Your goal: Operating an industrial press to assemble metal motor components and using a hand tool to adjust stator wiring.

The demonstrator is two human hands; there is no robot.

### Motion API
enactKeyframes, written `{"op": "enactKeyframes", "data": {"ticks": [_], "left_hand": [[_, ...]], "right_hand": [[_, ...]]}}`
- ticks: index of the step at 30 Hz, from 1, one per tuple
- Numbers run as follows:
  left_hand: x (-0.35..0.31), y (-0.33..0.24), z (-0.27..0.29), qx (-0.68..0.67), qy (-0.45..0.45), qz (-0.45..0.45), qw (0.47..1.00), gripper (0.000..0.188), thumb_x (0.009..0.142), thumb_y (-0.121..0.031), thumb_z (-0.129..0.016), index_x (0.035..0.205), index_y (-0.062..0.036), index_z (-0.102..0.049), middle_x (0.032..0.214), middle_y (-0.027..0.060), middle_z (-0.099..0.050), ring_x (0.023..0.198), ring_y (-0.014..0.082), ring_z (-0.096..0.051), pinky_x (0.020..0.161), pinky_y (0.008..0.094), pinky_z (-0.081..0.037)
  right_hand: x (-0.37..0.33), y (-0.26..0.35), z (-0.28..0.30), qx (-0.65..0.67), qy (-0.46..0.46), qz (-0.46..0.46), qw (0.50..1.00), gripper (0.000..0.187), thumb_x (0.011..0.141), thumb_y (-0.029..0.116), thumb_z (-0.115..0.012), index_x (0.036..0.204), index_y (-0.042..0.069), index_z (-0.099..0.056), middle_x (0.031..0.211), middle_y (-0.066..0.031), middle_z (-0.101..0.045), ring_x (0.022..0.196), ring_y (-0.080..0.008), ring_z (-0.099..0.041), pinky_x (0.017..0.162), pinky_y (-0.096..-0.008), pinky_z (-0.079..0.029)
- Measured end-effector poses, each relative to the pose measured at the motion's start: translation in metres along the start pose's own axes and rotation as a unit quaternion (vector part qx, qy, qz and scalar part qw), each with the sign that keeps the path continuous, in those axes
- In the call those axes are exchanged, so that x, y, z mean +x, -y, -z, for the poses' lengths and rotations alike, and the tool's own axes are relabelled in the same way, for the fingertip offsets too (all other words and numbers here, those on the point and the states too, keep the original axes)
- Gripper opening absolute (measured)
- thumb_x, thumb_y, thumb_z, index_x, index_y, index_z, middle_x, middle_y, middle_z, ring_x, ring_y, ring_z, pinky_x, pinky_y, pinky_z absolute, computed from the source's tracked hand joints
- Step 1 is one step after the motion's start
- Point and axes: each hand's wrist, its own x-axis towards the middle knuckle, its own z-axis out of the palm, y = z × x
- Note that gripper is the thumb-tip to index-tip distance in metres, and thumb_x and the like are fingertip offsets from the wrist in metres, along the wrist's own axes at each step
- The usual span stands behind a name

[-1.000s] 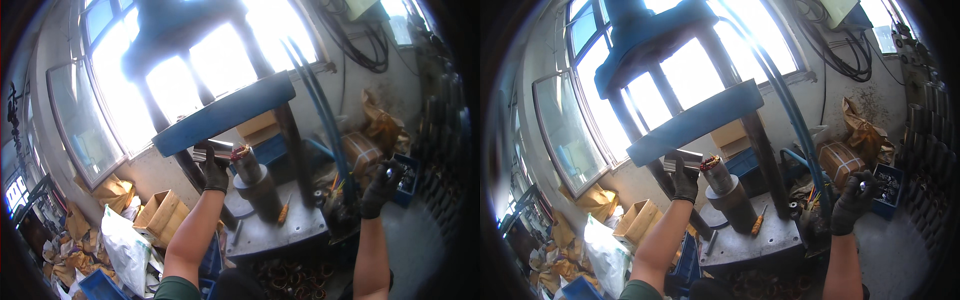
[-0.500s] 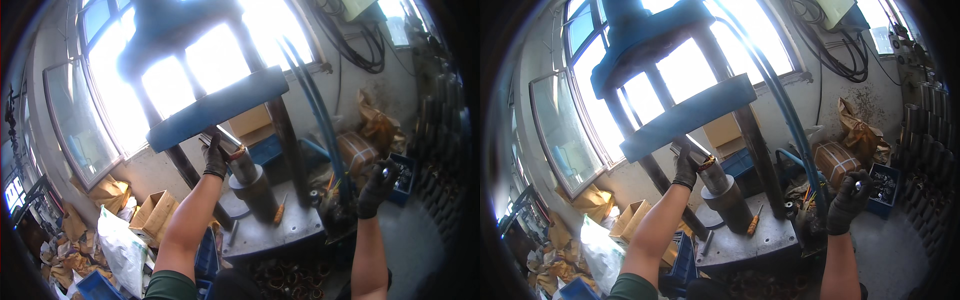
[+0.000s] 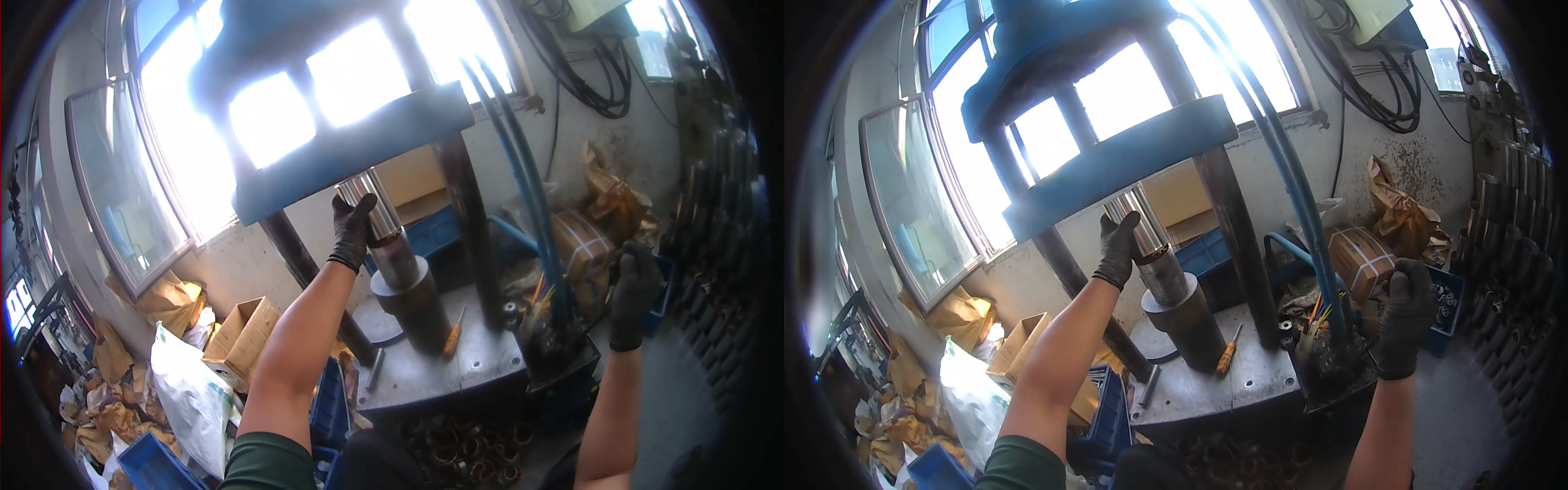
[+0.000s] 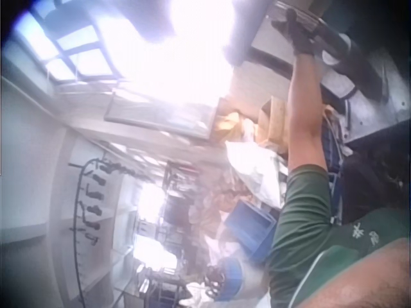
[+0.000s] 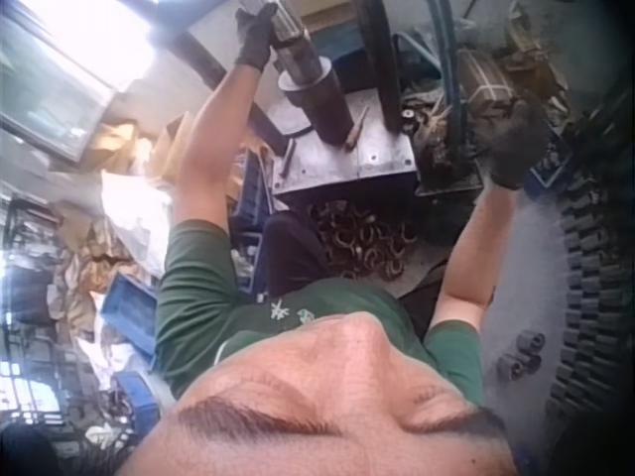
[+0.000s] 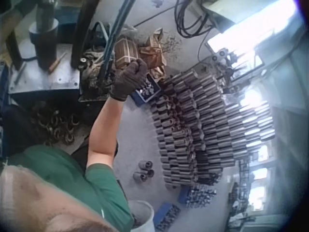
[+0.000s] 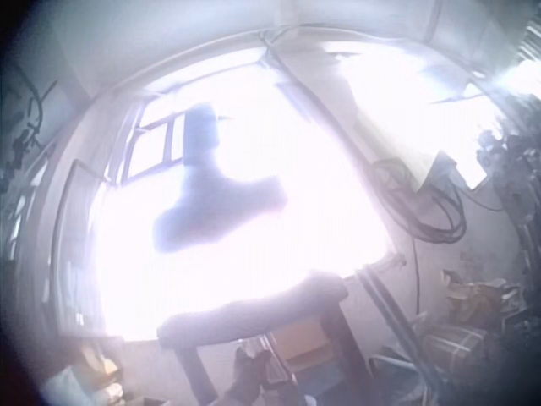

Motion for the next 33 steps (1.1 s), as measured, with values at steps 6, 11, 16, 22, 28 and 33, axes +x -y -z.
{"op": "enactKeyframes", "data": {"ticks": [6, 11, 16, 22, 28, 33], "left_hand": [[-0.003, 0.014, 0.000, 0.022, 0.060, -0.058, 0.996, 0.078, 0.075, -0.016, -0.090, 0.136, -0.0078, -0.042, 0.120, 0.0111, -0.059, 0.110, 0.0257, -0.061, 0.094, 0.0424, -0.056], [-0.004, 0.021, 0.001, -0.011, 0.040, -0.052, 0.998, 0.079, 0.074, -0.015, -0.091, 0.136, -0.0087, -0.042, 0.119, 0.0104, -0.059, 0.107, 0.0247, -0.061, 0.090, 0.0408, -0.057], [-0.013, 0.021, -0.001, 0.000, 0.052, -0.069, 0.996, 0.077, 0.078, -0.017, -0.088, 0.137, -0.0068, -0.040, 0.121, 0.0120, -0.058, 0.108, 0.0244, -0.061, 0.090, 0.0411, -0.058], [-0.014, 0.028, 0.011, 0.066, 0.014, -0.069, 0.995, 0.078, 0.081, -0.021, -0.087, 0.138, -0.0042, -0.037, 0.123, 0.0135, -0.057, 0.111, 0.0242, -0.060, 0.093, 0.0395, -0.058], [-0.055, 0.063, 0.001, -0.157, 0.012, -0.003, 0.988, 0.068, 0.081, -0.017, -0.084, 0.136, -0.0053, -0.045, 0.119, 0.0119, -0.060, 0.109, 0.0209, -0.061, 0.095, 0.0372, -0.055], [-0.082, 0.074, 0.014, 0.114, 0.019, -0.003, 0.993, 0.058, 0.080, -0.035, -0.085, 0.124, -0.0064, -0.059, 0.106, 0.0089, -0.069, 0.097, 0.0215, -0.068, 0.084, 0.0338, -0.059]], "right_hand": [[0.018, 0.044, 0.032, -0.087, 0.152, 0.014, 0.984, 0.035, 0.094, 0.002, -0.057, 0.127, 0.003, -0.069, 0.100, -0.0153, -0.073, 0.091, -0.0235, -0.073, 0.082, -0.0378, -0.056], [0.016, 0.060, 0.036, -0.103, 0.179, 0.011, 0.978, 0.041, 0.091, 0.000, -0.057, 0.130, 0.002, -0.068, 0.100, -0.0191, -0.074, 0.091, -0.0261, -0.074, 0.083, -0.0403, -0.056], [0.013, 0.062, 0.047, -0.144, 0.251, 0.026, 0.957, 0.031, 0.087, 0.001, -0.057, 0.113, 0.000, -0.073, 0.094, -0.0188, -0.073, 0.088, -0.0316, -0.073, 0.082, -0.0407, -0.055], [0.018, 0.074, 0.048, -0.162, 0.337, 0.045, 0.926, 0.017, 0.080, 0.007, -0.060, 0.090, -0.002, -0.071, 0.091, -0.0226, -0.069, 0.086, -0.0398, -0.069, 0.079, -0.0462, -0.053], [0.011, 0.083, 0.075, -0.305, 0.401, 0.113, 0.856, 0.019, 0.079, 0.015, -0.064, 0.092, 0.004, -0.073, 0.092, -0.0189, -0.070, 0.088, -0.0381, -0.070, 0.080, -0.0471, -0.055], [-0.006, 0.086, 0.129, -0.368, 0.627, 0.158, 0.668, 0.026, 0.078, 0.022, -0.065, 0.099, 0.010, -0.076, 0.102, -0.0147, -0.074, 0.090, -0.0355, -0.072, 0.082, -0.0462, -0.057]]}}
